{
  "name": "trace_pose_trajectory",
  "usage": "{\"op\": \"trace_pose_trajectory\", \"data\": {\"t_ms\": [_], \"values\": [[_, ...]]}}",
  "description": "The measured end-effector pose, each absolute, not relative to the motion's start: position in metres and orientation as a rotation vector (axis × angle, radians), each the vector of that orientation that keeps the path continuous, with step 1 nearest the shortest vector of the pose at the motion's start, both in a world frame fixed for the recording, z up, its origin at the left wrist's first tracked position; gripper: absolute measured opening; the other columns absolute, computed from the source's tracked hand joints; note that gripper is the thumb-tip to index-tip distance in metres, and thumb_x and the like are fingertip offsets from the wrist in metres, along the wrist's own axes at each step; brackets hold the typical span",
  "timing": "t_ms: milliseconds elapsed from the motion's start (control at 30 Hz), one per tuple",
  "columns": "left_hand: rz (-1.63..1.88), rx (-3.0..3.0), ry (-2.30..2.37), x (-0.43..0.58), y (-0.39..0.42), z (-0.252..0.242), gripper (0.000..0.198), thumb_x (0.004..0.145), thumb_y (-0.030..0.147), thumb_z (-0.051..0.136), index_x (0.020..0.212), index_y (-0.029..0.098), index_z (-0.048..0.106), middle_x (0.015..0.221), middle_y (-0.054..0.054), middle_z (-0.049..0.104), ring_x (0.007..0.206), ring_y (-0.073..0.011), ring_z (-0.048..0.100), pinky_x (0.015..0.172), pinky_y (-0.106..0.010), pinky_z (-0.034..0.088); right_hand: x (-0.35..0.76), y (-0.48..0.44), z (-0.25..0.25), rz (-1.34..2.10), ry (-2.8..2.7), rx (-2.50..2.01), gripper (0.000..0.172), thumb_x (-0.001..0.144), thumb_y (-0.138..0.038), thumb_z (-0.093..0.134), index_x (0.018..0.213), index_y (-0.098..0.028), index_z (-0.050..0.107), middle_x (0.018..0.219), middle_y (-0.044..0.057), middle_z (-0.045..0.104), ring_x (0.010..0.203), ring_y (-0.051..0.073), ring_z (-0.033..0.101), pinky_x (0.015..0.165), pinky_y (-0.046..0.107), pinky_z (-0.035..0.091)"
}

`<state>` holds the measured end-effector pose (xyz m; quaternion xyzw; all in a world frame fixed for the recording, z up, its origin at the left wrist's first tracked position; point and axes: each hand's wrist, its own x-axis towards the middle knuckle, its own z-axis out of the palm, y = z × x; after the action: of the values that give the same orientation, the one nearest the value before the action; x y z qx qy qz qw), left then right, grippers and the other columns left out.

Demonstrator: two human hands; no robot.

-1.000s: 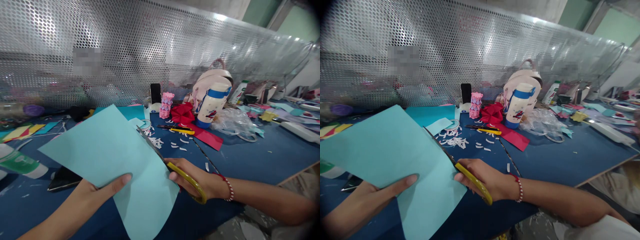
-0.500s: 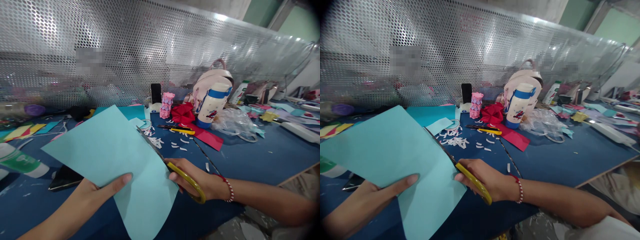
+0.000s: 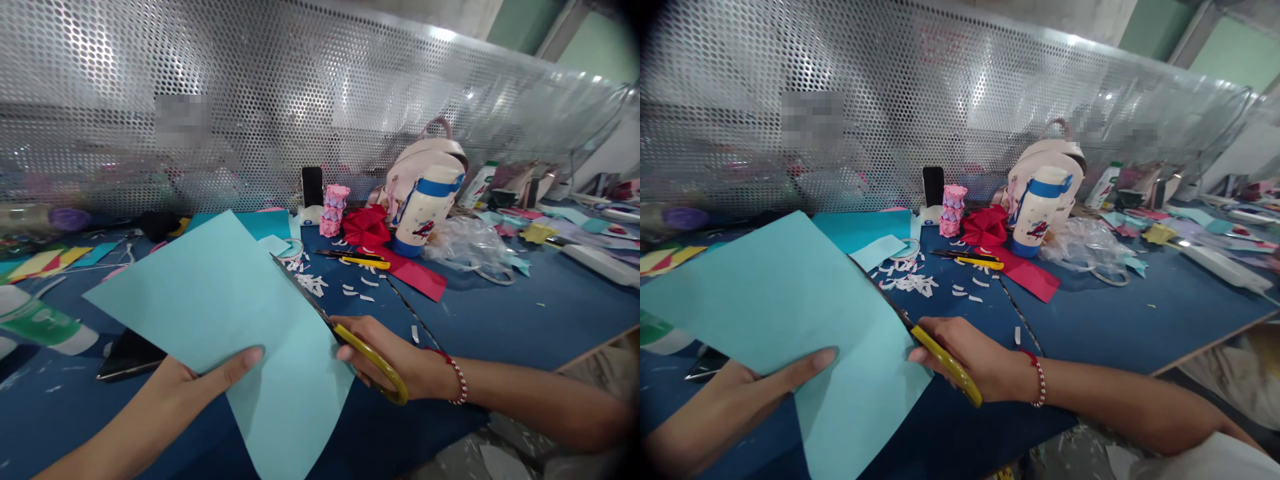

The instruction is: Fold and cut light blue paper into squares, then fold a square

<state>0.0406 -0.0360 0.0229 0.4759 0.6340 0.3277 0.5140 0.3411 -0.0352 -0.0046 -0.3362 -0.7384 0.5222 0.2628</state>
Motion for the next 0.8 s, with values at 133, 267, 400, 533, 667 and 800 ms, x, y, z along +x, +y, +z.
{"op": "trace_pose_trajectory", "data": {"t_ms": [133, 267, 400, 533, 667, 800], "values": [[0.777, 1.185, 1.512, 0.039, -0.035, 0.021, 0.107, 0.048, 0.076, 0.095, 0.144, 0.032, 0.072, 0.142, -0.010, 0.082, 0.139, -0.0438, 0.074, 0.107, -0.049, 0.069, 0.340, -0.035, -0.004, 1.414, -1.999, -0.909, 0.068, 0.100, -0.089, 0.059, 0.097, -0.021, 0.052, 0.074, -0.004, 0.057, 0.056, 0.010, 0.055, 0.049, 0.019, 0.042], [0.776, 1.204, 1.484, 0.041, -0.038, 0.022, 0.101, 0.055, 0.075, 0.094, 0.143, 0.031, 0.073, 0.141, -0.010, 0.083, 0.139, -0.0447, 0.074, 0.108, -0.051, 0.068, 0.338, -0.039, 0.001, 1.426, -1.987, -0.969, 0.067, 0.099, -0.088, 0.063, 0.098, -0.022, 0.052, 0.073, -0.004, 0.055, 0.056, 0.011, 0.055, 0.048, 0.021, 0.042], [0.815, 1.172, 1.498, 0.042, -0.043, 0.024, 0.089, 0.066, 0.070, 0.095, 0.143, 0.031, 0.073, 0.146, -0.008, 0.081, 0.142, -0.0417, 0.072, 0.108, -0.044, 0.068, 0.336, -0.042, 0.007, 1.420, -1.979, -1.001, 0.074, 0.094, -0.097, 0.057, 0.095, -0.023, 0.051, 0.072, -0.004, 0.054, 0.055, 0.011, 0.051, 0.046, 0.022, 0.040], [0.809, 1.165, 1.467, 0.039, -0.040, 0.019, 0.099, 0.057, 0.074, 0.098, 0.143, 0.032, 0.073, 0.145, -0.008, 0.081, 0.143, -0.0436, 0.071, 0.105, -0.044, 0.070, 0.334, -0.042, 0.008, 1.404, -1.988, -1.050, 0.081, 0.089, -0.104, 0.050, 0.094, -0.023, 0.050, 0.071, -0.004, 0.052, 0.053, 0.011, 0.049, 0.045, 0.024, 0.040], [0.814, 1.145, 1.485, 0.040, -0.042, 0.020, 0.099, 0.057, 0.072, 0.099, 0.144, 0.033, 0.073, 0.148, -0.008, 0.079, 0.148, -0.0438, 0.067, 0.107, -0.044, 0.069, 0.334, -0.038, 0.006, 1.396, -2.011, -0.971, 0.078, 0.095, -0.100, 0.049, 0.096, -0.022, 0.051, 0.078, -0.004, 0.052, 0.059, 0.011, 0.051, 0.050, 0.024, 0.044], [0.849, 1.169, 1.474, 0.040, -0.043, 0.020, 0.096, 0.063, 0.074, 0.097, 0.146, 0.032, 0.072, 0.150, -0.008, 0.078, 0.145, -0.0422, 0.070, 0.111, -0.045, 0.067, 0.335, -0.037, 0.007, 1.145, -2.120, -0.841, 0.069, 0.107, -0.089, 0.043, 0.089, -0.022, 0.051, 0.079, -0.003, 0.049, 0.066, 0.012, 0.040, 0.057, 0.026, 0.037]]}}
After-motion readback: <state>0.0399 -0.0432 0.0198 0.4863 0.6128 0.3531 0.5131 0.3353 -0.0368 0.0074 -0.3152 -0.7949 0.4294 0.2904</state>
